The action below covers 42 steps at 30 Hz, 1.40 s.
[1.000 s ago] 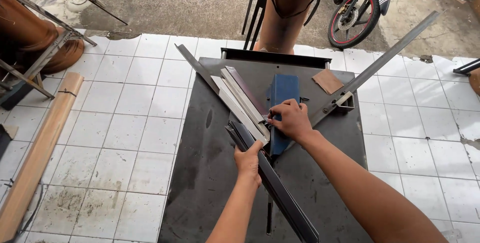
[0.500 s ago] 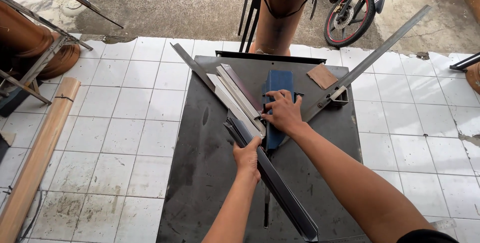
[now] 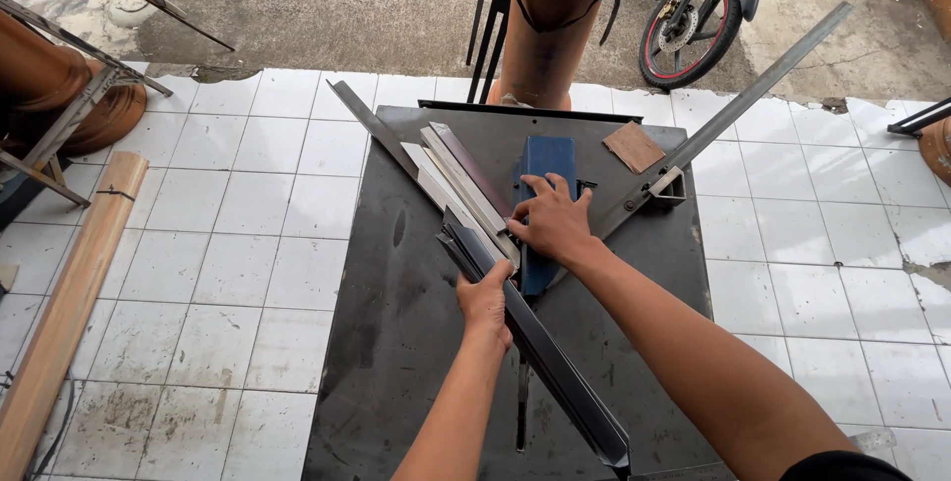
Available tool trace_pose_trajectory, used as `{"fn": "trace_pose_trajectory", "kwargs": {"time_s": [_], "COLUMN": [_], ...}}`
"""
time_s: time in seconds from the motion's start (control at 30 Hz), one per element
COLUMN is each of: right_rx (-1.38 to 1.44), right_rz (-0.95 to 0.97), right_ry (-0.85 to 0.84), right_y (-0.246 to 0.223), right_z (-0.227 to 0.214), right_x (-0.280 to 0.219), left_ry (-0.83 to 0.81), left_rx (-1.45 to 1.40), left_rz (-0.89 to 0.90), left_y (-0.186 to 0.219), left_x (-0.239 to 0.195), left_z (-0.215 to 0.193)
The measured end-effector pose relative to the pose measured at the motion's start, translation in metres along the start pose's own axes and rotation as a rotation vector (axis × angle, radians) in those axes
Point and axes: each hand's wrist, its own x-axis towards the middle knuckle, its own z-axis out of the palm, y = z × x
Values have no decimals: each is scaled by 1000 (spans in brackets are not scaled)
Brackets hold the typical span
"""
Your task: Measuring and marking frame strips with a ruler and pen on a miter cutting station.
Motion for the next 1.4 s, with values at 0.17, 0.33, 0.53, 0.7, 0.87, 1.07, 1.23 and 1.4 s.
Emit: {"fn": "trace_pose_trajectory", "kwargs": {"time_s": [0.17, 0.33, 0.53, 0.7, 0.87, 1.07, 1.23, 1.4], "right_rx": [-71, 544, 308, 234, 224, 568, 651, 709], "right_rz": [-34, 94, 379, 458, 407, 350, 246, 281], "right_ry": [-31, 0, 19, -177, -152, 263, 314, 198], "right_y": [-4, 32, 166, 195, 189, 179, 168, 174], "right_z": [3, -49, 34, 96, 52, -12, -22, -1], "right_x": [1, 24, 98, 124, 142, 170, 224, 271], "left_ry": [-45, -84, -252, -301, -285, -403, -404, -450], "left_rx": [-15, -87, -299, -303, -307, -285, -196, 100], "left_rz": [0, -31, -91, -93, -132, -106, -114, -122], "left_y": [3, 24, 62, 83, 94, 95, 96, 96], "left_x": [10, 15, 15, 9, 30, 57, 91, 102], "left_z": [10, 25, 55, 70, 86, 128, 173, 183]}}
